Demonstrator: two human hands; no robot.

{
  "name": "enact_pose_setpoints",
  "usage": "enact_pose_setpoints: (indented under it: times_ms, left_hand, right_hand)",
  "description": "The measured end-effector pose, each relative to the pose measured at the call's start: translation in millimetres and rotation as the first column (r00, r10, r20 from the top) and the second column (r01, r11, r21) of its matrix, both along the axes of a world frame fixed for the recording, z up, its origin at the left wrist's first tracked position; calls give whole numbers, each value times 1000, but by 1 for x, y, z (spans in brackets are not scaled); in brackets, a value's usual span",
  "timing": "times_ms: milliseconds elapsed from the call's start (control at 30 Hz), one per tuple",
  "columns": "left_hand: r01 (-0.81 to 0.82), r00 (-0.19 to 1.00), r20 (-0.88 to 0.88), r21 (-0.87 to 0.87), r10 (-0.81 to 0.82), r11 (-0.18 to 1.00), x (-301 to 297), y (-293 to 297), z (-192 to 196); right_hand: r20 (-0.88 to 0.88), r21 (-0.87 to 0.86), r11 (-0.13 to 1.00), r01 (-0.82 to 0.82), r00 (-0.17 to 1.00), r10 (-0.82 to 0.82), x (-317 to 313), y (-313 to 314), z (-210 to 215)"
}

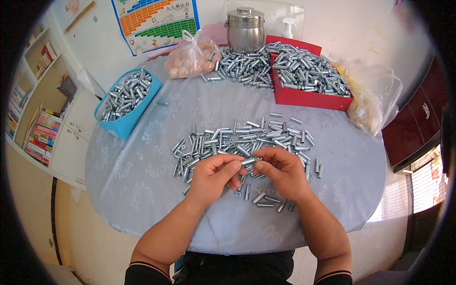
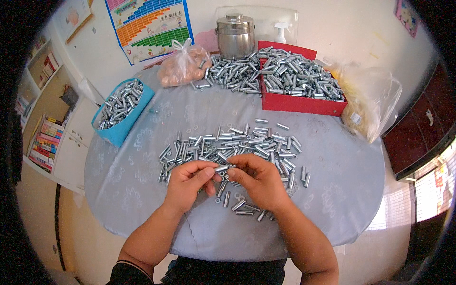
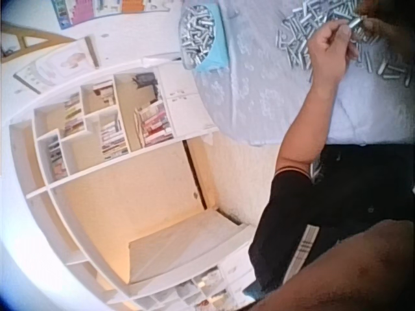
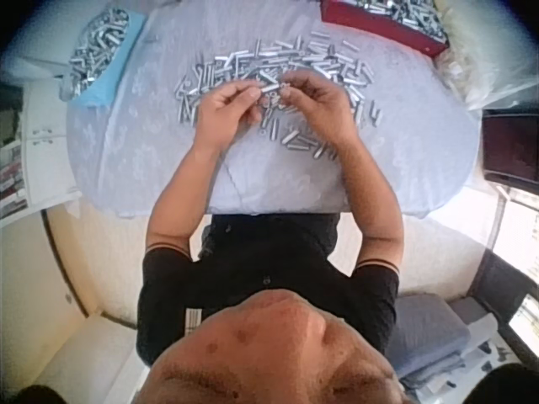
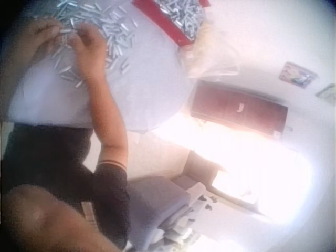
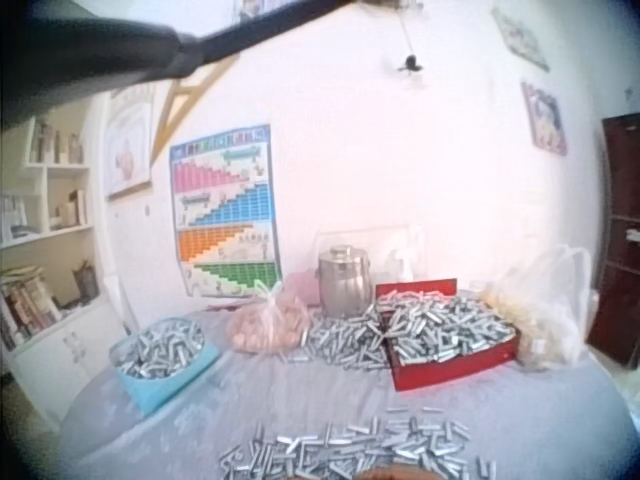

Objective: The person sits at a table and repeatedly picks up small metal bolts and washers from a central pile. They insert the washers onto the bolts by hand and place the assembled units into a blue container on the left.

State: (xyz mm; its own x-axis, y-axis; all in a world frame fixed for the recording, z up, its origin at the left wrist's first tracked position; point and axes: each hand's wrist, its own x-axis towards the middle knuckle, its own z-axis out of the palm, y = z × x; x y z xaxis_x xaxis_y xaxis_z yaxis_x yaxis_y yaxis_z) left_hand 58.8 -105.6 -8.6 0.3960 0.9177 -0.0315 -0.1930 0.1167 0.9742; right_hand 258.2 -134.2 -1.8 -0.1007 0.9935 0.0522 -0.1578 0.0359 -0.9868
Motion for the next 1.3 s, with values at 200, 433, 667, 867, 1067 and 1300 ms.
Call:
enact_pose_setpoints:
  times_ms: [200, 433, 667, 867, 1067, 1300]
  left_hand:
    - [-36, 998, -60, 6, 36, 999, 2, 3, 2]
    - [-200, 980, -13, 20, 200, 980, 0, 5, 0]
    - [-199, 980, 13, 22, 199, 980, 1, 7, 1]
    - [-209, 978, 13, 4, 209, 978, 2, 7, 2]
    - [-215, 976, -8, 36, 216, 976, 2, 9, 7]
    - [-268, 960, -57, 115, 276, 957, 2, 10, 5]
  right_hand:
    - [86, -105, 994, 32, 996, -23, 7, 2, 8]
    - [270, -291, 901, -322, 876, 400, 28, -2, 25]
    - [-169, 29, 991, 133, 977, -126, 31, 20, 19]
    - [-83, 261, 955, 139, 989, -121, 29, 23, 15]
    - [2, 189, 950, 250, 967, -255, 34, 24, 10]
    - [-139, 140, 855, 499, 865, -483, 42, 23, 14]
